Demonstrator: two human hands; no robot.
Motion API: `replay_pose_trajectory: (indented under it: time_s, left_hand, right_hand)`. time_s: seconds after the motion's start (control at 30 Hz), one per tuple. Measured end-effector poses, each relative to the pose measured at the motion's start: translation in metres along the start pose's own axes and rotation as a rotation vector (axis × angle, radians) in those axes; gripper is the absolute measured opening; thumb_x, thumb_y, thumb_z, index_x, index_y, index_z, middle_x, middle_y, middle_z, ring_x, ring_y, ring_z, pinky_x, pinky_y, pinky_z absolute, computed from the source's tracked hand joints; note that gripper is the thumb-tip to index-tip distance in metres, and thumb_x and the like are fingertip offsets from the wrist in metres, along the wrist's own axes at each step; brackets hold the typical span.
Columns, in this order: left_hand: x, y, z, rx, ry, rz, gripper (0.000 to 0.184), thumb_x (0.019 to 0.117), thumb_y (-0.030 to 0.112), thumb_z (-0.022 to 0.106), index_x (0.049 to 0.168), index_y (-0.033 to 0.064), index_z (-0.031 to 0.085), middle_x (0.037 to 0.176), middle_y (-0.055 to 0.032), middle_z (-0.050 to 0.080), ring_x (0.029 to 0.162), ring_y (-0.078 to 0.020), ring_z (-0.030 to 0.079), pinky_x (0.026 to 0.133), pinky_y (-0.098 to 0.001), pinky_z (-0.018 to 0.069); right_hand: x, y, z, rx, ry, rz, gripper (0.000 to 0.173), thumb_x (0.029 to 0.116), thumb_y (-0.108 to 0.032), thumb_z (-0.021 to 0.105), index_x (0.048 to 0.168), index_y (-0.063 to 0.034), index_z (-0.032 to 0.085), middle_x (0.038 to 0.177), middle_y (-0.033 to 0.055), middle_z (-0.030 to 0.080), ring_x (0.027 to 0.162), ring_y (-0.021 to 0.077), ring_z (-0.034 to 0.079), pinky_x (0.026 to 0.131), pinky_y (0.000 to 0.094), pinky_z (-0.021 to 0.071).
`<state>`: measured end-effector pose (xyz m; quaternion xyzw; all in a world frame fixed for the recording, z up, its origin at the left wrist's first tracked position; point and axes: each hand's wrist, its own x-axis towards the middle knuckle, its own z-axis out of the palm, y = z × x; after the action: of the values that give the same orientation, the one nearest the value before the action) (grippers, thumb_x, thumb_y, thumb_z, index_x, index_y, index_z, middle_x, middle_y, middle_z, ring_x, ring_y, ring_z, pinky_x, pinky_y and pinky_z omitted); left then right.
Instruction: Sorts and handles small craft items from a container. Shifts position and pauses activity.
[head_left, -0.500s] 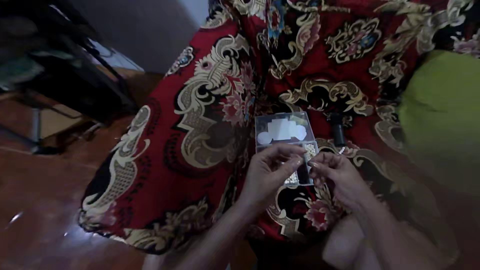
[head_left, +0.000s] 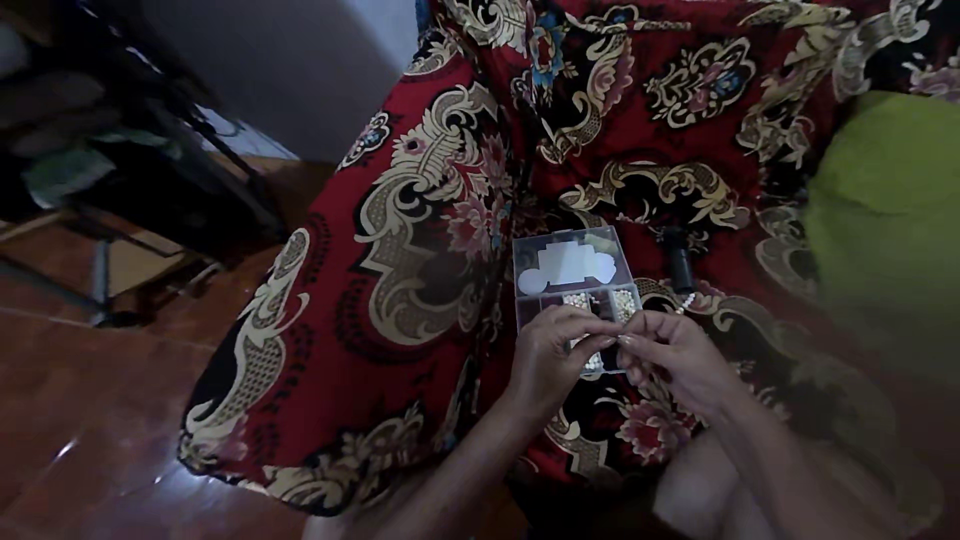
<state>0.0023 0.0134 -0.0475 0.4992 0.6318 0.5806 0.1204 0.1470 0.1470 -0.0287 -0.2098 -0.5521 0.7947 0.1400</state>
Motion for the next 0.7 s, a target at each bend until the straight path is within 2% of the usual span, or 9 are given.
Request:
replay_pose_trajectory:
  time_s: [0.17, 0.27, 0.5, 0.63, 0.7]
  left_hand:
    - [-0.002, -0.001, 0.001, 0.290, 0.045, 0.202, 0.012, 0.0946, 0.021, 0.071, 0.099, 0.0162, 0.081, 0.099, 0.0005, 0.076, 0.094, -0.0108, 0.069, 0.087, -0.0284, 0.0536]
    - [-0.002, -0.004, 0.000, 0.424, 0.054, 0.311, 0.014, 0.0988, 0.023, 0.066, 0.100, 0.0178, 0.079, 0.098, 0.0011, 0.076, 0.094, -0.0117, 0.070, 0.090, -0.0299, 0.0529]
    - [-0.001, -0.006, -0.001, 0.506, 0.045, 0.366, 0.014, 0.0987, 0.023, 0.065, 0.098, 0.0176, 0.078, 0.097, 0.0021, 0.076, 0.099, -0.0113, 0.070, 0.094, -0.0308, 0.0516]
    - [0.001, -0.006, -0.004, 0.399, 0.084, 0.273, 0.011, 0.0961, 0.019, 0.067, 0.099, 0.0141, 0.077, 0.099, 0.0000, 0.076, 0.099, -0.0113, 0.069, 0.094, -0.0312, 0.0528]
    - [0.002, -0.006, -0.006, 0.292, 0.096, 0.200, 0.012, 0.0961, 0.017, 0.067, 0.100, 0.0120, 0.076, 0.100, -0.0001, 0.075, 0.099, -0.0096, 0.069, 0.094, -0.0308, 0.0537]
  right_hand:
    - [0.000, 0.000, 0.000, -0.020, 0.007, -0.014, 0.010, 0.0948, 0.000, 0.062, 0.091, -0.0064, 0.069, 0.072, 0.0007, 0.073, 0.058, 0.0078, 0.069, 0.057, 0.0215, 0.0596]
    - [-0.001, 0.000, 0.000, -0.046, 0.016, -0.020, 0.009, 0.0951, 0.000, 0.062, 0.092, -0.0053, 0.069, 0.073, 0.0003, 0.073, 0.059, 0.0082, 0.070, 0.058, 0.0222, 0.0601]
    - [0.001, 0.000, -0.003, -0.156, -0.003, -0.045, 0.004, 0.0954, -0.002, 0.065, 0.096, -0.0034, 0.068, 0.077, 0.0018, 0.075, 0.061, 0.0098, 0.071, 0.058, 0.0239, 0.0609]
    - [0.001, -0.003, -0.013, -0.561, 0.059, -0.136, 0.010, 0.0959, -0.013, 0.070, 0.101, -0.0040, 0.071, 0.085, -0.0004, 0.075, 0.069, 0.0055, 0.071, 0.064, 0.0219, 0.0613]
    - [0.002, -0.005, -0.027, -0.796, 0.121, -0.190, 0.015, 0.0964, -0.017, 0.068, 0.102, -0.0046, 0.073, 0.089, 0.0019, 0.075, 0.072, 0.0062, 0.071, 0.067, 0.0238, 0.0605]
